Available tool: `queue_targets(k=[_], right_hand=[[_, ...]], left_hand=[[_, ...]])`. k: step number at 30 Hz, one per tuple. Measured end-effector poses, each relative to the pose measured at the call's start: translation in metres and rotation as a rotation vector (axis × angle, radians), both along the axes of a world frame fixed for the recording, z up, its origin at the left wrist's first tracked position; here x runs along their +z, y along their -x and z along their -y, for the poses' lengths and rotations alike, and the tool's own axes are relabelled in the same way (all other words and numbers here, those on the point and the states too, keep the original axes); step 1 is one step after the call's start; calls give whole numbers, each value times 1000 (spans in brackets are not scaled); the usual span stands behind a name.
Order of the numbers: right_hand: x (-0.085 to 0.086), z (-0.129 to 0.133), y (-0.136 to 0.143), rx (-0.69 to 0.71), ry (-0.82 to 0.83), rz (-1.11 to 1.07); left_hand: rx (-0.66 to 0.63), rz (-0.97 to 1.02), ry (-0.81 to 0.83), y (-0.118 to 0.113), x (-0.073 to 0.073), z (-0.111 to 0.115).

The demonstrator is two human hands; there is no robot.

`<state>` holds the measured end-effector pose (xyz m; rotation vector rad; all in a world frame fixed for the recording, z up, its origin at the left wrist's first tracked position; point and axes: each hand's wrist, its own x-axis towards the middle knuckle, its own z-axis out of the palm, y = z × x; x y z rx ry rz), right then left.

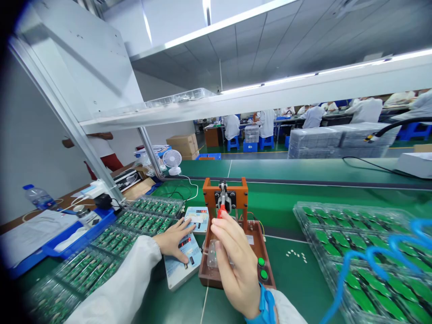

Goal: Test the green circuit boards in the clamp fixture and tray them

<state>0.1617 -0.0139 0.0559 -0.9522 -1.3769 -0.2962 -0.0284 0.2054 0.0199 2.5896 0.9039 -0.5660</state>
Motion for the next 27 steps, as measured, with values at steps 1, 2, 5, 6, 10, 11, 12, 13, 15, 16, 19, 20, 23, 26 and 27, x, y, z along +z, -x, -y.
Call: queue_targets(k=[1,2,5,6,10,11,12,13,15,16,19,20,23,26,27], right_hand=[[0,0,0,-6,4,0],[-1,0,0,-9,9,0],[-1,0,0,-4,8,5],[0,0,0,0,4,6],[1,0,0,3,-9,5],[1,0,0,0,-14,7],[1,-1,0,-2,-18,10],[1,-1,0,-4,-22,13],[0,-2,0,-9,-17,18],[0,-2,-1,-11,-13,21],[0,-2,-2,-8,-8,26],[0,-2,-2,-5,-10,28],[1,-2,-2,-2,-21,32],[1,-3,-2,-10,-24,31],[2,-3,-2,-12,-20,30]], left_hand=[[2,-3,2,0,-1,0],[3,0,4,0,-2,0],[-3,11,12,2,-4,-2],[-5,12,13,3,-5,-3],[-19,5,19,5,-5,-7],[-20,1,18,5,-5,-7],[-22,-4,17,5,-5,-7],[-22,-12,15,5,-4,-7],[-24,-27,8,5,-4,-7],[-27,-34,4,5,-4,-6],[-33,-63,-22,2,-4,-4],[-31,-83,-38,0,-4,-3],[-29,-140,-92,-8,1,-1],[-16,-145,-110,-11,17,7],[-4,-118,-125,-11,25,13]])
